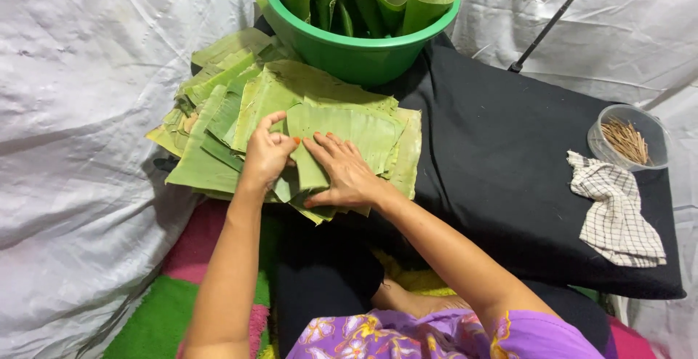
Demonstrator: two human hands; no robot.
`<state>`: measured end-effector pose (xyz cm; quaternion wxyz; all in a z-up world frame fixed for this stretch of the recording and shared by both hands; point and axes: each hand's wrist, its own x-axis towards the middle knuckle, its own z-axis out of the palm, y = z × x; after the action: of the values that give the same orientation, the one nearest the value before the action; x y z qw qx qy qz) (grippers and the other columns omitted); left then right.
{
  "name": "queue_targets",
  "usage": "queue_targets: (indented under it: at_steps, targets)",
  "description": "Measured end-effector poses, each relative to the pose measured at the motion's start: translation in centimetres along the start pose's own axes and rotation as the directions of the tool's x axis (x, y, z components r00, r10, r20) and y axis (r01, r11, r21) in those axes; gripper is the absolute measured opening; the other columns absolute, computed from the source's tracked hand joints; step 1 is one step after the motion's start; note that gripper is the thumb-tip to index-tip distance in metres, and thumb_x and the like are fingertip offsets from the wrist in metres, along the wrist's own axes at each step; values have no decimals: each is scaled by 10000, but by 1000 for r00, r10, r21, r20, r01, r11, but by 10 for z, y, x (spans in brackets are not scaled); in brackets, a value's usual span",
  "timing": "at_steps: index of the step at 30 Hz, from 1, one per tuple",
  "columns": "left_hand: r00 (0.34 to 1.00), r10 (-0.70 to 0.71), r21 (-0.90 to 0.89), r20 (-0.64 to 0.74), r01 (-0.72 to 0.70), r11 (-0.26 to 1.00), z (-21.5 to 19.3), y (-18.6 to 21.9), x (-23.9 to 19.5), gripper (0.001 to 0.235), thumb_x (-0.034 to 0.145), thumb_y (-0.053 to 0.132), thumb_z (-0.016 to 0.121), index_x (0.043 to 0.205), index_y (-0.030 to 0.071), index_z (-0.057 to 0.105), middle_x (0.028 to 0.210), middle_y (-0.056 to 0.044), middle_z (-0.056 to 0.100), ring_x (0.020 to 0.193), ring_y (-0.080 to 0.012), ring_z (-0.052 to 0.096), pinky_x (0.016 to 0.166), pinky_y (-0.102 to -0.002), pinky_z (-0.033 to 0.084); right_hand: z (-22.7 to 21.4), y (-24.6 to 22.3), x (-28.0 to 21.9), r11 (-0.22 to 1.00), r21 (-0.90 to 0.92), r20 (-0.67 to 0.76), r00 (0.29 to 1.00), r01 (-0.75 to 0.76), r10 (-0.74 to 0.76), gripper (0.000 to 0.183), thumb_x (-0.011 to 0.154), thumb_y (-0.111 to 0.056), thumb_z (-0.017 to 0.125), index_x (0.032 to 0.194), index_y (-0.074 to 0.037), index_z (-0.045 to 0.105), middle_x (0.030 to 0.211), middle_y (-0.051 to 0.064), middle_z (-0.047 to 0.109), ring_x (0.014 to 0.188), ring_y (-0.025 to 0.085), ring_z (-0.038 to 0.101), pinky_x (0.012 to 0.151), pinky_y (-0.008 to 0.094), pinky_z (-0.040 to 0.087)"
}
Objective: Cleaning banana leaves with a cloth and folding them into cone shapes for food packaging.
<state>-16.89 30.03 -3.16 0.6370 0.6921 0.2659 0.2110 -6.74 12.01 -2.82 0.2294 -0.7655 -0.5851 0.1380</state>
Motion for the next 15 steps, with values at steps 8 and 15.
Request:
queue_targets:
  at_steps: [8,15]
  targets:
    - [984,-7,-84,-178,-8,996,1,2,4,735,963,391,725,1488,26,362,1013,-222,664,766,-320,753,567,-391,647,0,7,3,792,597,-383,823,-126,419,403,1002,-428,577,1261,-148,705,1136,183,736,1138,390,659,990,580,475]
    - [915,64,770,-398,296,565,-22,19,26,1112,743,582,856,1545,49,301,1383,-253,454,1347,-436,383,1087,-613,325,1,33,16,542,840,-434,583,-13,687,367,1017,-418,620,889,-96,743,773,37,661,759,152,573,710,376,493]
